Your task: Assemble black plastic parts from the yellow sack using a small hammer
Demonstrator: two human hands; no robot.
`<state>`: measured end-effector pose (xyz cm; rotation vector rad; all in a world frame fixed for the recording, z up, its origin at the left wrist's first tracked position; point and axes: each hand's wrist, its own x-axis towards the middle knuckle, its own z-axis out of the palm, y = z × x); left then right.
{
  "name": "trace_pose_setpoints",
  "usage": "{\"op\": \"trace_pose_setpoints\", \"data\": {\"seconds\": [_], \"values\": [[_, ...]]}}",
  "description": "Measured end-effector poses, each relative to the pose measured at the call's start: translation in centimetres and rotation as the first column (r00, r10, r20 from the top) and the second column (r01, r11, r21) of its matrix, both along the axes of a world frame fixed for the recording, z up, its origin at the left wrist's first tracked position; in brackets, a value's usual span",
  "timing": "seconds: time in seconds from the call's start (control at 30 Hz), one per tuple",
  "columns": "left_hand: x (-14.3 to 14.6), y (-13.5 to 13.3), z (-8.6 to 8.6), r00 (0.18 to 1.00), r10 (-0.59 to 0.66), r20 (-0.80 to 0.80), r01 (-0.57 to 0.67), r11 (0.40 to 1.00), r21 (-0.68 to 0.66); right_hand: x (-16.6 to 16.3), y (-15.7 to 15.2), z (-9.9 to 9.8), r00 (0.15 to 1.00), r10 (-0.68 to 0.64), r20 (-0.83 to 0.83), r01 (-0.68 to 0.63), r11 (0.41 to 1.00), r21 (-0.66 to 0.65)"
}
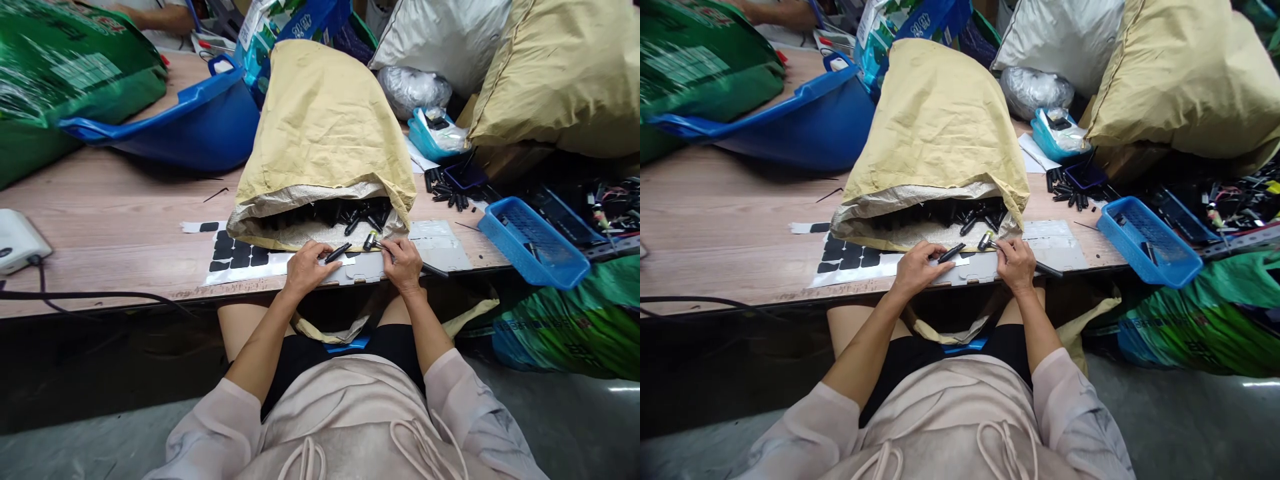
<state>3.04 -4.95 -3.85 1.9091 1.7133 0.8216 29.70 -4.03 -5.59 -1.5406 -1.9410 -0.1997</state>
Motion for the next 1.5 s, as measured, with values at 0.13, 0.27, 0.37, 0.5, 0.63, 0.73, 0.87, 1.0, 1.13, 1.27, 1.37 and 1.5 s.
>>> {"op": "trace_pose_setpoints", "data": {"seconds": [0.13,0.27,0.37,0.5,0.63,0.73,0.87,1.0,1.13,1.27,1.37,1.5], "values": [[0.3,0.1,0.1,0.998,0.033,-0.06,-0.033,0.999,-0.013,0.1,0.0,0.0,1.0,-0.001,0.01,0.001,1.0,0.011],[0.0,0.2,-0.2,0.997,-0.052,-0.051,0.054,0.998,0.027,0.1,0.1,-0.1,1.0,-0.003,0.026,0.003,1.0,-0.008],[-0.1,-0.1,-0.4,0.991,-0.118,-0.063,0.121,0.992,0.042,0.2,0.2,-0.2,0.999,-0.012,0.051,0.011,1.0,0.01],[0.5,-0.5,-0.4,0.981,-0.114,-0.156,0.125,0.99,0.063,0.1,0.2,-0.2,0.996,-0.031,0.087,0.03,0.999,0.023],[0.9,-0.4,-0.2,0.983,-0.073,-0.17,0.079,0.996,0.033,0.1,0.3,0.1,0.994,-0.026,0.104,0.025,1.0,0.009],[0.8,-0.2,-0.2,0.993,-0.064,-0.099,0.066,0.998,0.012,-0.4,-0.1,1.1,0.999,-0.014,0.042,0.013,1.0,0.007],[0.5,0.2,0.0,0.998,-0.063,-0.018,0.062,0.997,-0.044,-2.0,-1.3,3.0,0.99,0.074,-0.122,-0.074,0.997,0.004],[0.6,0.4,0.5,0.999,-0.024,0.022,0.026,0.994,-0.11,-4.4,-2.6,4.1,0.957,0.22,-0.187,-0.231,0.972,-0.041],[0.9,0.4,0.8,0.999,0.01,0.05,-0.001,0.987,-0.161,-6.1,-3.2,4.0,0.951,0.27,-0.152,-0.283,0.957,-0.068],[1.1,0.3,0.9,0.998,0.037,0.055,-0.028,0.989,-0.145,-6.9,-3.6,3.8,0.97,0.241,-0.031,-0.243,0.966,-0.089],[1.1,0.2,0.9,0.998,0.036,0.06,-0.028,0.99,-0.136,-7.0,-3.8,3.8,0.97,0.242,0.036,-0.236,0.965,-0.116],[1.0,0.3,0.7,0.996,0.03,0.085,-0.018,0.991,-0.132,-6.5,-3.9,4.1,0.979,0.203,0.001,-0.202,0.975,-0.093]]}}
